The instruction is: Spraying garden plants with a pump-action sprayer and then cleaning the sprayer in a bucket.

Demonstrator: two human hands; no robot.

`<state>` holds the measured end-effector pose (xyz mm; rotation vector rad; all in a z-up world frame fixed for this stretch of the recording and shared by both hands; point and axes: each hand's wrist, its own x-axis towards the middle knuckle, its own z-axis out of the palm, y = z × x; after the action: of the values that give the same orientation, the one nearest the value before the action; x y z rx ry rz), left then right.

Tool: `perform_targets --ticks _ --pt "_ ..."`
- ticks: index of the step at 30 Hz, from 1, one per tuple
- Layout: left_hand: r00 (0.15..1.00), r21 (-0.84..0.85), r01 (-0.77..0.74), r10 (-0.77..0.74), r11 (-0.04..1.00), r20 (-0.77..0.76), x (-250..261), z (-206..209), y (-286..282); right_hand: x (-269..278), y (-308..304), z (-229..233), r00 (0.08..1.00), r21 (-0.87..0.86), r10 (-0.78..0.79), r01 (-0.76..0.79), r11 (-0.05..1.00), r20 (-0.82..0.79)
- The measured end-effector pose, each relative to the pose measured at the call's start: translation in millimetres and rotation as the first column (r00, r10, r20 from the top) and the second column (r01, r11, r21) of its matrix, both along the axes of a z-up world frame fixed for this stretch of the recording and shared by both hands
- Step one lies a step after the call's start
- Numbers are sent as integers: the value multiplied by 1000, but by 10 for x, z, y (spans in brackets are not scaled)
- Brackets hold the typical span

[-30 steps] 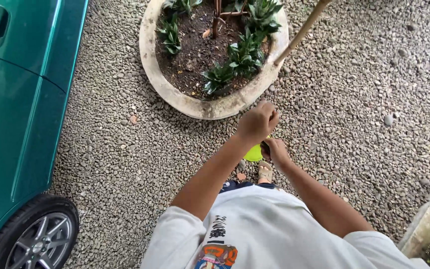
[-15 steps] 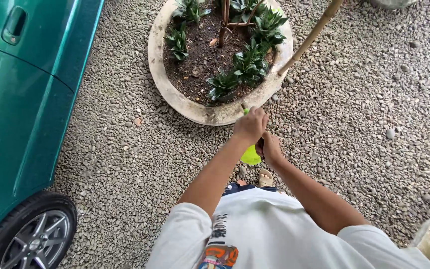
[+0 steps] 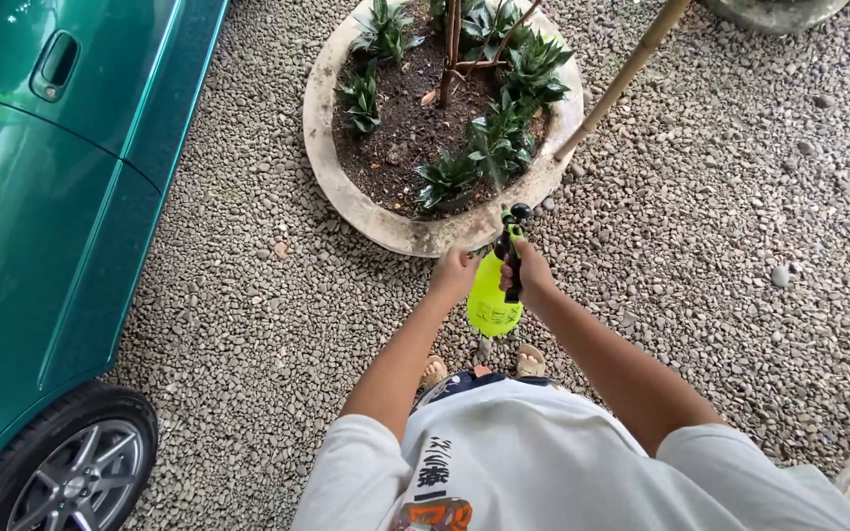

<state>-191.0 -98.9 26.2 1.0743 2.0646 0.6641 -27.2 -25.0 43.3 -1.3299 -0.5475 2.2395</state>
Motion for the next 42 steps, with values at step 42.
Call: perform_targets --ticks 42 --pt "996 527 76 -90 846 2 -526 -179 -677 -1107 -495 358 986 143 164 -168 975 39"
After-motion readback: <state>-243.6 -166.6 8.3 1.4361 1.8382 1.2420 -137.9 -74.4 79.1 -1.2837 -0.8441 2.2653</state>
